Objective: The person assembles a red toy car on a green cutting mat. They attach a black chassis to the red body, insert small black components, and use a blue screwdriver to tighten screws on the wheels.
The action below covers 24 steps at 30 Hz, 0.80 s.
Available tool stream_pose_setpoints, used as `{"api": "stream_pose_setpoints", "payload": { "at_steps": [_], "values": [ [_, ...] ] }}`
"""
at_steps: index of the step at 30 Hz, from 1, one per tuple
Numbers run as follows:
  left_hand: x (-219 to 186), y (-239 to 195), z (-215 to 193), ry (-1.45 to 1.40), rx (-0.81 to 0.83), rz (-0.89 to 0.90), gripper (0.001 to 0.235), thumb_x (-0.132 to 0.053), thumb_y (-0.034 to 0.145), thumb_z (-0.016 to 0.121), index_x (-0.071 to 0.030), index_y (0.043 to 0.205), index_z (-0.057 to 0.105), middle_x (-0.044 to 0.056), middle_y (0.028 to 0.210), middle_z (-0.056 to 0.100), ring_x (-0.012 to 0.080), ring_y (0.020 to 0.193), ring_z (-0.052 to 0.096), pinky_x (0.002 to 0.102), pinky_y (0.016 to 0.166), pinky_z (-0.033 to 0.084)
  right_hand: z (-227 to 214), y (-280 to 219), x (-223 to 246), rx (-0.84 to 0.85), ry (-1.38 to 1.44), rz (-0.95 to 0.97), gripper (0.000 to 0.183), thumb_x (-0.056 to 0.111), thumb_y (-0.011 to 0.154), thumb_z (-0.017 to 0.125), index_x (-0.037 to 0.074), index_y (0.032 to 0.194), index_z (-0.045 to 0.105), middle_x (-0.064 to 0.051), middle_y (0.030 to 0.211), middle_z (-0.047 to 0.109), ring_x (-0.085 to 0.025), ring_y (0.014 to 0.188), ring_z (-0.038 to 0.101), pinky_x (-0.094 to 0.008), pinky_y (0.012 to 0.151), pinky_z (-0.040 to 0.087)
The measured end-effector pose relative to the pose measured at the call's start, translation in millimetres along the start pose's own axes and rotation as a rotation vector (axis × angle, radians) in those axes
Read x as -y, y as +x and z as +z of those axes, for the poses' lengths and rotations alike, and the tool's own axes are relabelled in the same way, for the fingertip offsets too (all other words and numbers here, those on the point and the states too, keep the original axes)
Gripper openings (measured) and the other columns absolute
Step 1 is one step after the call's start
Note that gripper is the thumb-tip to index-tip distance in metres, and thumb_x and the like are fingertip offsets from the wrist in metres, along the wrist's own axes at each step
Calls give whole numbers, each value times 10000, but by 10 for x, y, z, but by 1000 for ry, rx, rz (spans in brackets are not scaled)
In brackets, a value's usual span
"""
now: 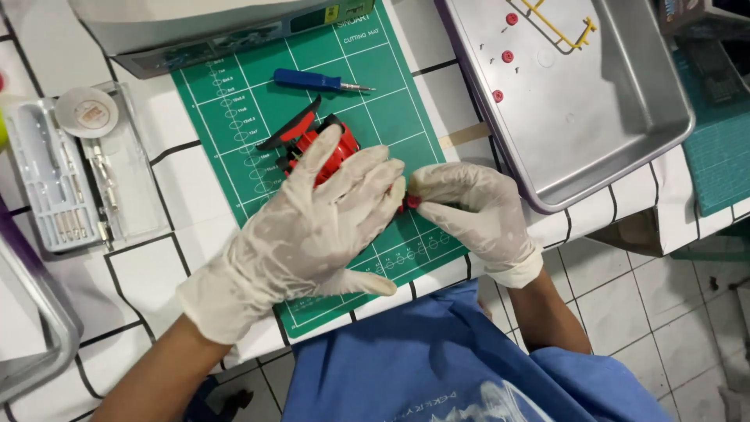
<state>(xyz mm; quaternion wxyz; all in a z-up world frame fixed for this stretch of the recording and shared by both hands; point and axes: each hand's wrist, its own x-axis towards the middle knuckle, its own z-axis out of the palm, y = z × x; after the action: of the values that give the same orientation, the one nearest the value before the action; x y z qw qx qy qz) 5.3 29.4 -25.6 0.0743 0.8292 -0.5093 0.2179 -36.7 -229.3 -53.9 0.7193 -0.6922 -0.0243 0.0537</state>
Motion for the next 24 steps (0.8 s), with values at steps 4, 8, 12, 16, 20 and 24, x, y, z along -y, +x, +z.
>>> {"api": "stream_pose_setpoints", "payload": {
  "at_steps": [4,8,12,16,20,24],
  "values": [
    [151,74,272,25,52,163,1270,-1099,876,319,13,1408,627,192,1332,695,399,1312,619,678,1186,265,12,73,74,48,-41,0,233,-64,840,773,-40,1059,695,-200,1080,742,-247,991,753,-323,896,666],
    [224,61,365,-131,9,131,1144,-1026,912,375,-14,1368,650,161,1199,745,329,1057,741,606,1086,481,2,136,63,72,-176,-95,226,-61,825,791,-52,1033,704,-221,1028,759,-283,945,787,-324,869,698],
    [305,93,377,-128,-26,140,1157,-1051,947,317,-22,1328,685,145,1165,746,308,1016,739,538,1085,505,-2,179,34,103,-223,-129,200,-68,829,778,-48,1005,685,-207,988,759,-284,903,796,-334,837,714],
    [316,120,379,-122,-62,127,1142,-1090,958,368,-46,1276,705,118,1114,718,271,961,718,485,1038,548,9,178,65,105,-349,-104,201,-37,816,801,-28,991,702,-167,977,770,-253,890,798,-292,810,698],
    [303,109,390,-123,-67,133,1119,-1074,978,360,-51,1271,707,119,1102,719,272,961,718,486,1036,550,28,164,32,102,-337,-150,219,-37,833,794,-34,1025,688,-180,1001,767,-275,929,806,-315,844,708],
    [277,86,387,-119,-58,147,1096,-1040,1005,394,-27,1291,702,151,1133,719,309,1010,717,494,1071,524,52,155,35,82,-413,-165,221,-2,842,802,-10,1026,681,-164,1005,768,-260,930,801,-321,857,698]
  ]
}}
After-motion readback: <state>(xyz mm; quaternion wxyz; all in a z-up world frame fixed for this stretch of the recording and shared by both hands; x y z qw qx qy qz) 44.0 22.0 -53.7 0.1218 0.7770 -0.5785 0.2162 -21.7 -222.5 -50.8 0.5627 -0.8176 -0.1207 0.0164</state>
